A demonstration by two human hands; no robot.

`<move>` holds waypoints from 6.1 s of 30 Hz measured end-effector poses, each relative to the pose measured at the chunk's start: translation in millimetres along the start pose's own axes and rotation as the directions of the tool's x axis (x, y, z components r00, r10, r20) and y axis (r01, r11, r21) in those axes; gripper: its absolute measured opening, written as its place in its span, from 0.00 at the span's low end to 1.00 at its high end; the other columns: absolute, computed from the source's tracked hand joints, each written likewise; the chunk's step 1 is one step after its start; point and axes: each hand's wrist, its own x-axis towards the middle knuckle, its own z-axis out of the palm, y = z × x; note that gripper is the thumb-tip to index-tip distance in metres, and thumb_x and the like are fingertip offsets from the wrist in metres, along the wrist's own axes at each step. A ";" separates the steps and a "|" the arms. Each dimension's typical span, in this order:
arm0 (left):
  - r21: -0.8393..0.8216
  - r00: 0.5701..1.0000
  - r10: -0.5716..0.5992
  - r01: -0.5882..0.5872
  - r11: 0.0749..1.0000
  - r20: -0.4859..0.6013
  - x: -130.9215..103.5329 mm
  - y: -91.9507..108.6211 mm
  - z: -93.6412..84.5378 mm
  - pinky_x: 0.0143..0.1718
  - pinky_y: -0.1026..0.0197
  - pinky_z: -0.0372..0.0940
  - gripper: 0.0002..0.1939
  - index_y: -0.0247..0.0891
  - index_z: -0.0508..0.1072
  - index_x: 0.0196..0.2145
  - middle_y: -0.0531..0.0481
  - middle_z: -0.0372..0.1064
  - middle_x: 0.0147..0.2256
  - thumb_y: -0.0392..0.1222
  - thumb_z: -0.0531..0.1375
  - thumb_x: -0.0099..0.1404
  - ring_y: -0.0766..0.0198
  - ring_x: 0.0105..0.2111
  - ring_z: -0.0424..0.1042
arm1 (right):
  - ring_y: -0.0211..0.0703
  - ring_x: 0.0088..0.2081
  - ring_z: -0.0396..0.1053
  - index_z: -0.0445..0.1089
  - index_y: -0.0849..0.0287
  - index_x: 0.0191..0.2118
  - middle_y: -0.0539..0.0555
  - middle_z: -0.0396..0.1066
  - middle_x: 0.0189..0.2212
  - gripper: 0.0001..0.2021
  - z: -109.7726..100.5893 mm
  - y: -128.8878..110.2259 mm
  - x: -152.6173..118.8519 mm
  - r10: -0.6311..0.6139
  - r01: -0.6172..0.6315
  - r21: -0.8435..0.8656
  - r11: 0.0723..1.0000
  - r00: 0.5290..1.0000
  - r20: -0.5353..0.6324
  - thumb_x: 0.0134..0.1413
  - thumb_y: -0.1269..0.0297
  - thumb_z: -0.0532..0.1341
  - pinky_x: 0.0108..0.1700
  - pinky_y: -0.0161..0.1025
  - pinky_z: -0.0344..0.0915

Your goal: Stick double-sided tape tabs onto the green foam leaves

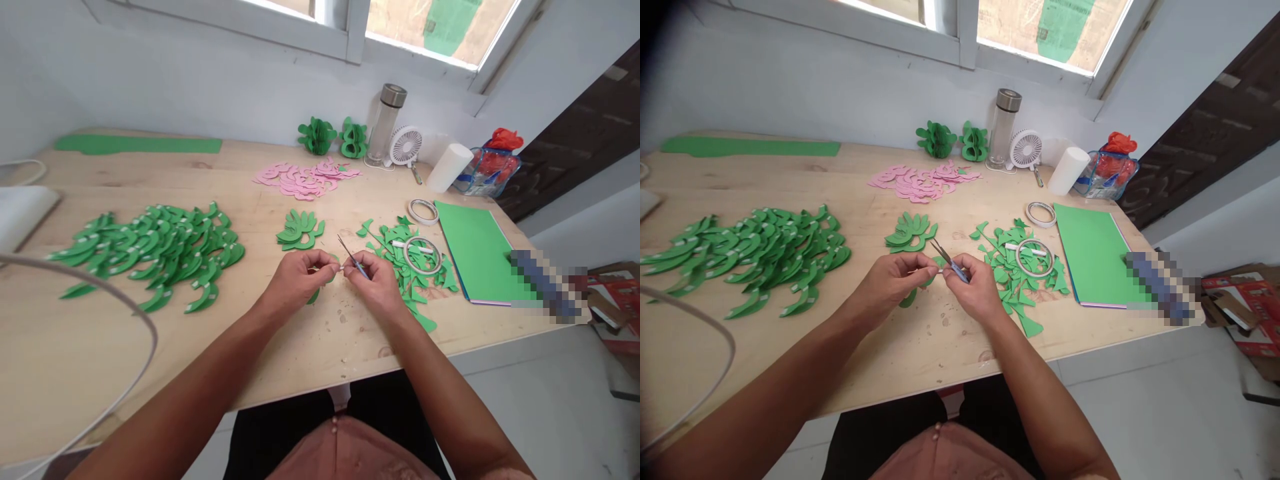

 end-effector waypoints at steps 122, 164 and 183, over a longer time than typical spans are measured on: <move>0.056 0.987 0.153 -0.150 0.987 -0.056 2.7 -6.1 1.0 0.16 0.68 0.55 0.08 0.35 0.76 0.26 0.53 0.67 0.21 0.43 0.63 0.52 0.72 0.17 0.59 | 0.32 0.20 0.54 0.67 0.57 0.27 0.45 0.62 0.20 0.06 0.0 -0.8 -0.8 0.022 -0.020 0.037 0.999 0.999 -0.044 0.44 0.62 0.63 0.22 0.33 0.49; -0.295 0.968 0.095 -0.163 0.941 -0.234 7.2 -9.1 2.8 0.22 0.65 0.64 0.23 0.34 0.72 0.43 0.55 0.67 0.24 0.36 0.66 0.47 0.69 0.22 0.66 | 0.36 0.27 0.61 0.68 0.58 0.27 0.48 0.66 0.25 0.07 0.4 0.3 -0.7 0.101 -0.102 0.164 0.981 0.995 0.014 0.43 0.60 0.63 0.27 0.33 0.54; -0.531 0.979 -0.047 -0.067 0.844 -0.198 11.7 -14.5 5.4 0.26 0.64 0.65 0.27 0.33 0.70 0.44 0.55 0.70 0.26 0.36 0.69 0.44 0.68 0.24 0.69 | 0.33 0.21 0.55 0.69 0.59 0.25 0.46 0.63 0.19 0.06 5.9 7.0 -0.6 0.065 -0.069 0.089 0.994 0.996 0.054 0.43 0.61 0.63 0.24 0.32 0.52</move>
